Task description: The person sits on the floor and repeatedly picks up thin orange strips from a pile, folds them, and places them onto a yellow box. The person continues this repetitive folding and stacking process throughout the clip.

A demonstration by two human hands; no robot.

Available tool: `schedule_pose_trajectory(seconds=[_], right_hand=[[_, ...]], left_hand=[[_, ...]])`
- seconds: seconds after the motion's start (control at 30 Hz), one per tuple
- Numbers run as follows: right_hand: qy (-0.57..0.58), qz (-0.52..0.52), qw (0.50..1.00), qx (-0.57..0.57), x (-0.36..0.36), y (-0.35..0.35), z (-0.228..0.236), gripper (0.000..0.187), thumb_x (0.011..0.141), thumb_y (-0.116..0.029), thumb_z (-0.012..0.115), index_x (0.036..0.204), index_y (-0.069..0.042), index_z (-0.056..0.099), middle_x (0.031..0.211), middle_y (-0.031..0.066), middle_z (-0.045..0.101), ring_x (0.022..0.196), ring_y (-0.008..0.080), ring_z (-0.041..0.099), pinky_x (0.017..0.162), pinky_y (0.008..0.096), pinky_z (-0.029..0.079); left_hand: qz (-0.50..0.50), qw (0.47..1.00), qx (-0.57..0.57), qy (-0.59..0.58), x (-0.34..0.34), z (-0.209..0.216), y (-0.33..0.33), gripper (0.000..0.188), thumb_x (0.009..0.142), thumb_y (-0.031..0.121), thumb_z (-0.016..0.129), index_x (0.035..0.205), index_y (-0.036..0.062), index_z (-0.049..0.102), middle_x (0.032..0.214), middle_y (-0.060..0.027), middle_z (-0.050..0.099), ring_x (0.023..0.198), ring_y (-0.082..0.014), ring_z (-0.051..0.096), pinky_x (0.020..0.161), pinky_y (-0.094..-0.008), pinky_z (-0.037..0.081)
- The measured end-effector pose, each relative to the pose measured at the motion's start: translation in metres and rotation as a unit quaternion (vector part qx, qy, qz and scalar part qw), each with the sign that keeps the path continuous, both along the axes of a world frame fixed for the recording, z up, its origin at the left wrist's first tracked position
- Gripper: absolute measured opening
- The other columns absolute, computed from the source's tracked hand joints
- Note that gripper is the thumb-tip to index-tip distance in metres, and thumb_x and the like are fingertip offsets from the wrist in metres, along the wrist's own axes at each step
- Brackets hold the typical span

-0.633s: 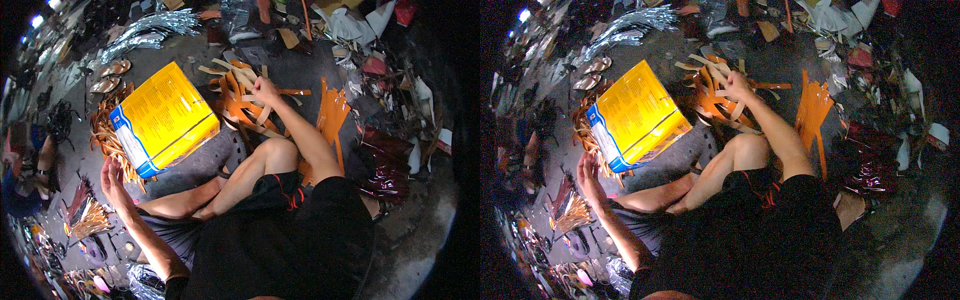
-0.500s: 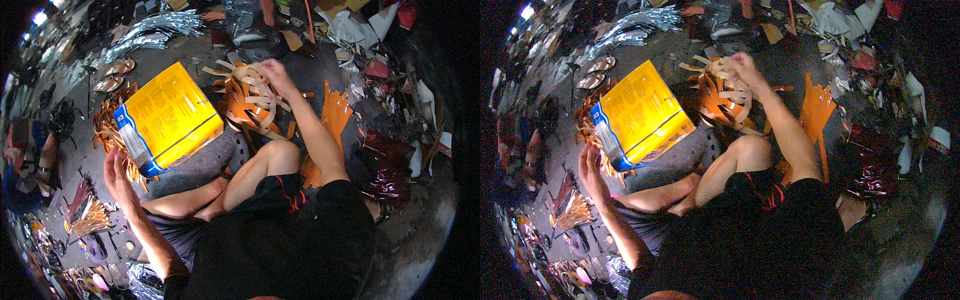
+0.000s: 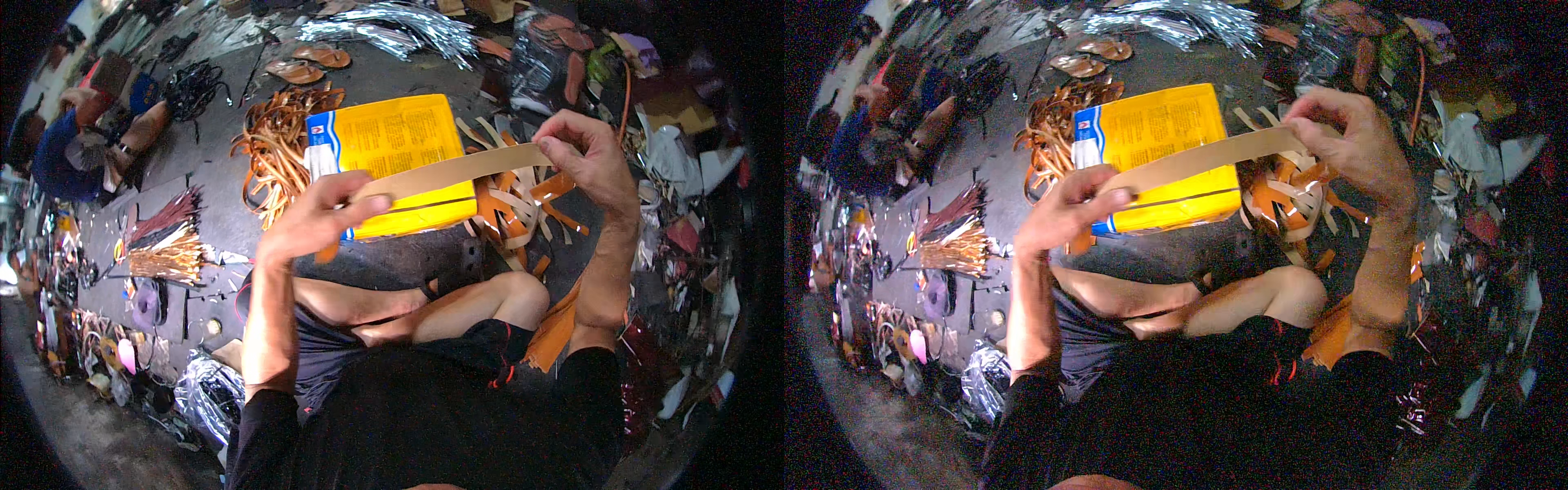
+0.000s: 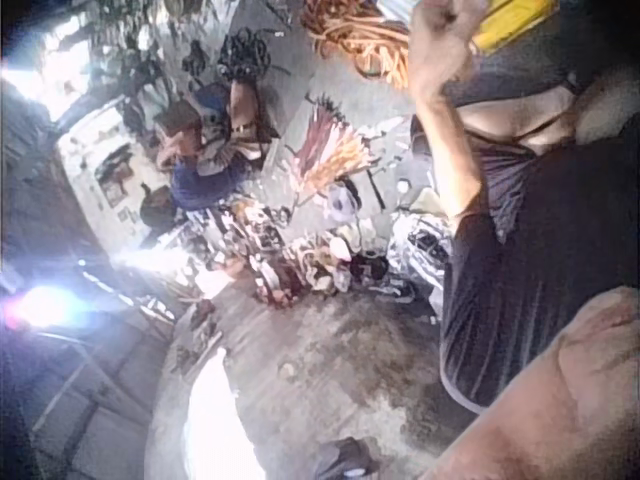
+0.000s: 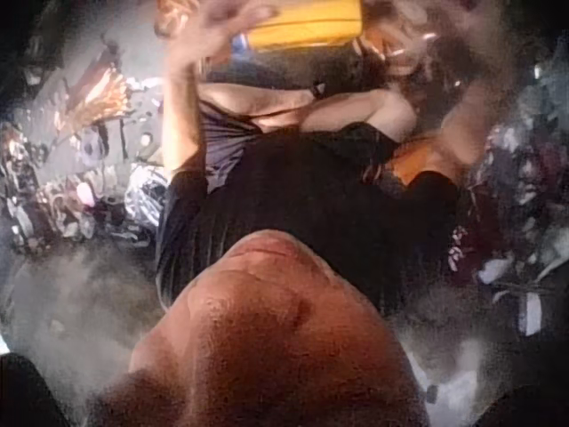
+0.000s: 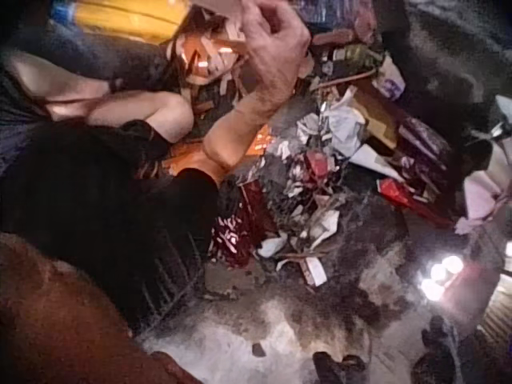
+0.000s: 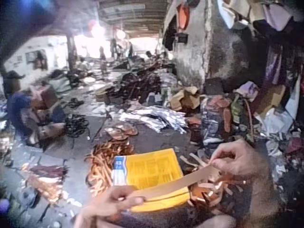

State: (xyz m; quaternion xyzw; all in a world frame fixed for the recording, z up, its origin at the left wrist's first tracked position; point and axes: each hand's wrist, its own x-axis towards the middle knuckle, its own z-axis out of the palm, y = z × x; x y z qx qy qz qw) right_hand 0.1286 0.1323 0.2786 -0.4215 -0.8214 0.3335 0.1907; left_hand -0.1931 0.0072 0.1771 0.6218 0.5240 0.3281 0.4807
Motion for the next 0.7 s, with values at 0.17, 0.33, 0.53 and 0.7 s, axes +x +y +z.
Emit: schedule_pose_trajectory(seconds=[0.17, 0.33, 0.53, 0.7], right_hand=[[-0.034, -0.025, 0.997, -0.063, 0.018, 0.031, -0.076, 0.012, 0.09, -0.013, 0.061, 0.089, -0.002, 0.062, 0.073, -0.0017, 0.058, 0.066, 0.0061, 0.053, 0.061, 0.0222, 0.045], [-0.096, 0.002, 0.963, 0.251, -0.021, 0.035, -0.12, 0.013, 0.081, -0.014, 0.067, 0.087, -0.002, 0.066, 0.085, 0.0107, 0.063, 0.083, 0.0236, 0.063, 0.074, 0.0335, 0.049], [0.073, 0.183, 0.973, 0.123, -0.154, 0.001, -0.14, 0.013, 0.084, -0.012, 0.067, 0.091, -0.001, 0.065, 0.093, 0.0116, 0.062, 0.093, 0.0285, 0.061, 0.081, 0.0371, 0.048], [0.14, 0.252, 0.947, 0.139, -0.22, -0.005, -0.174, 0.015, 0.085, -0.014, 0.066, 0.096, -0.003, 0.065, 0.09, 0.0122, 0.062, 0.089, 0.0299, 0.062, 0.078, 0.0381, 0.049]], left_hand=[[0.114, 0.99, -0.062, -0.057, -0.054, -0.025, -0.015, 0.024, 0.092, 0.027, 0.063, 0.091, 0.003, 0.063, 0.078, 0.002, 0.059, 0.071, -0.0066, 0.052, 0.064, -0.0228, 0.042], [0.305, 0.947, -0.023, -0.1, -0.046, -0.068, -0.011, 0.018, 0.091, 0.02, 0.065, 0.092, 0.0019, 0.063, 0.08, 0.0007, 0.061, 0.072, -0.007, 0.053, 0.065, -0.0229, 0.043], [0.389, 0.909, 0.018, -0.146, -0.043, -0.092, -0.01, 0.015, 0.089, 0.016, 0.068, 0.093, 0.0013, 0.066, 0.078, 0.0021, 0.063, 0.071, -0.0054, 0.054, 0.066, -0.0202, 0.044], [0.416, 0.901, 0.027, -0.124, -0.039, -0.093, -0.007, 0.015, 0.088, 0.015, 0.07, 0.093, 0.0015, 0.068, 0.077, 0.002, 0.064, 0.069, -0.0041, 0.054, 0.063, -0.0202, 0.044]])
